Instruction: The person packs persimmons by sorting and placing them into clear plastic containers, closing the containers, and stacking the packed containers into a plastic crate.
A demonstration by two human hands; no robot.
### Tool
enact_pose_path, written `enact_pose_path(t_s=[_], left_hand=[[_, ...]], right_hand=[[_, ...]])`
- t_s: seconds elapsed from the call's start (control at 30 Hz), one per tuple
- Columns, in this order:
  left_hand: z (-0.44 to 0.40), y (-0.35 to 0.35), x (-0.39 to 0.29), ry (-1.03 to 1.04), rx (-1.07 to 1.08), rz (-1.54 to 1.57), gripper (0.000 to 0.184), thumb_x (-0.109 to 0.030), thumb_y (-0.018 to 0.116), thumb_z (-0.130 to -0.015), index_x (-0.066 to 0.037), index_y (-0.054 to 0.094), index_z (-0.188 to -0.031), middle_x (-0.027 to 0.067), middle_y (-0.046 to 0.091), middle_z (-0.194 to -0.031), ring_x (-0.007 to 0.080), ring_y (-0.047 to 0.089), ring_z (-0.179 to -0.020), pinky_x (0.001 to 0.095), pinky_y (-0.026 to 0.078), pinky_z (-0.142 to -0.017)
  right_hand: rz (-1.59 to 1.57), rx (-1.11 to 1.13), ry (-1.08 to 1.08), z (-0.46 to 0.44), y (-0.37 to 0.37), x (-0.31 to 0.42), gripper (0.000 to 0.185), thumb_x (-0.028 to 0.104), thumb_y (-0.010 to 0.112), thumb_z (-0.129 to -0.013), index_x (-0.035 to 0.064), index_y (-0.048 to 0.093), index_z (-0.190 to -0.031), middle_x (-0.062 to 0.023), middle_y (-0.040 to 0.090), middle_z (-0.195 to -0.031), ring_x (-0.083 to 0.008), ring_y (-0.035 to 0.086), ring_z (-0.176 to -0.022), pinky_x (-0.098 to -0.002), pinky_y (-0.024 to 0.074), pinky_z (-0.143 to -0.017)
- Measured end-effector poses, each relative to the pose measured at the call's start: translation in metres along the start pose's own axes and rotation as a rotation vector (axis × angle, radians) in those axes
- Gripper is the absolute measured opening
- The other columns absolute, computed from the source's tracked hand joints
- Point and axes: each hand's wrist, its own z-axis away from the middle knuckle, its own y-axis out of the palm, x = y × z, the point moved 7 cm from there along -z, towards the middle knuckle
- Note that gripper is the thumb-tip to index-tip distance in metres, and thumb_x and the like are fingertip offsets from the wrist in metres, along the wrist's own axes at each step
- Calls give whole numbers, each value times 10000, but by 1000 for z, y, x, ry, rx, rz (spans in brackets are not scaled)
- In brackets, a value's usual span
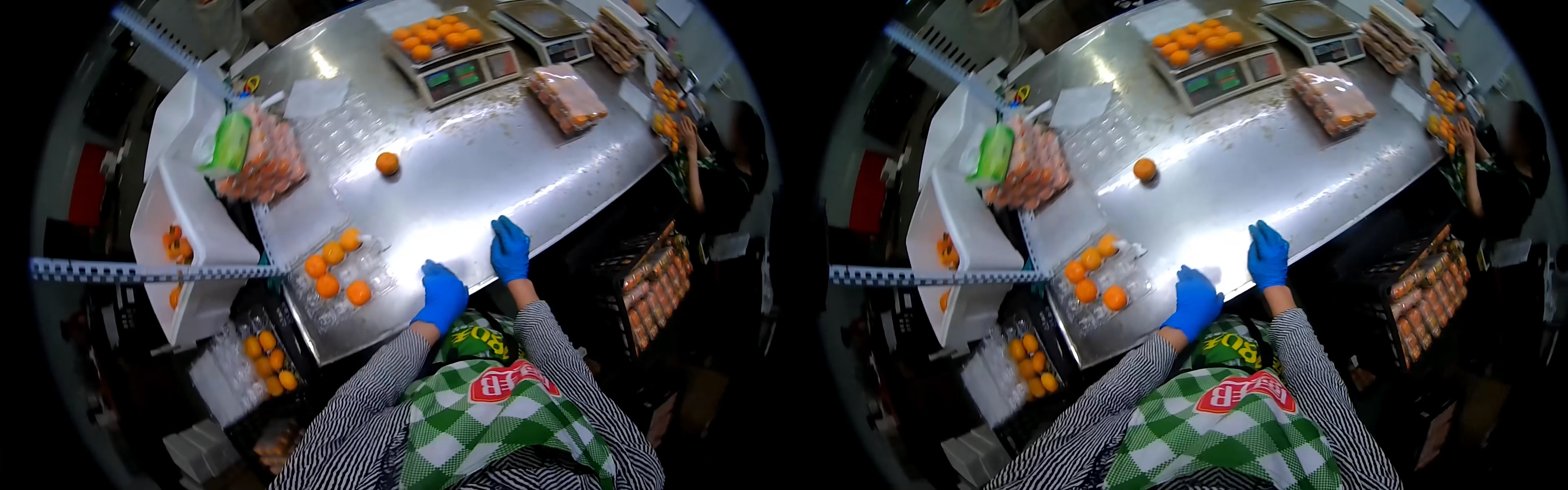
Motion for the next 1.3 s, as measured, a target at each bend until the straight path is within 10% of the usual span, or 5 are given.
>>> enact_pose_path(t_s=[0.6, 0.97, 1.3], left_hand=[[8, 5, 25, 62, -147, 242, 721, -392, 590, -805, 110, 385, -1280, 352, 317, -1359, 435, 356, -1262, 477, 392, -950], [-23, -36, 23, 69, -189, 267, 421, -440, 503, -822, -62, 682, -779, 154, 659, -726, 306, 650, -692, 427, 497, -615], [-32, -57, -28, 52, -19, 42, 397, -470, 476, -820, -155, 717, -849, 148, 675, -804, 331, 659, -745, 436, 521, -655]], right_hand=[[170, 20, 9, 13, 13, 11, 408, 91, 531, -774, 79, 569, -1180, -170, 557, -1207, -318, 528, -1103, -453, 400, -904], [176, 69, 46, 13, 8, 11, 426, 103, 547, -774, 78, 549, -1199, -147, 537, -1226, -281, 517, -1122, -428, 380, -896], [142, 223, 68, 27, -20, 4, 502, 145, 500, -759, 26, 501, -1246, -171, 484, -1290, -300, 475, -1167, -452, 350, -929]])
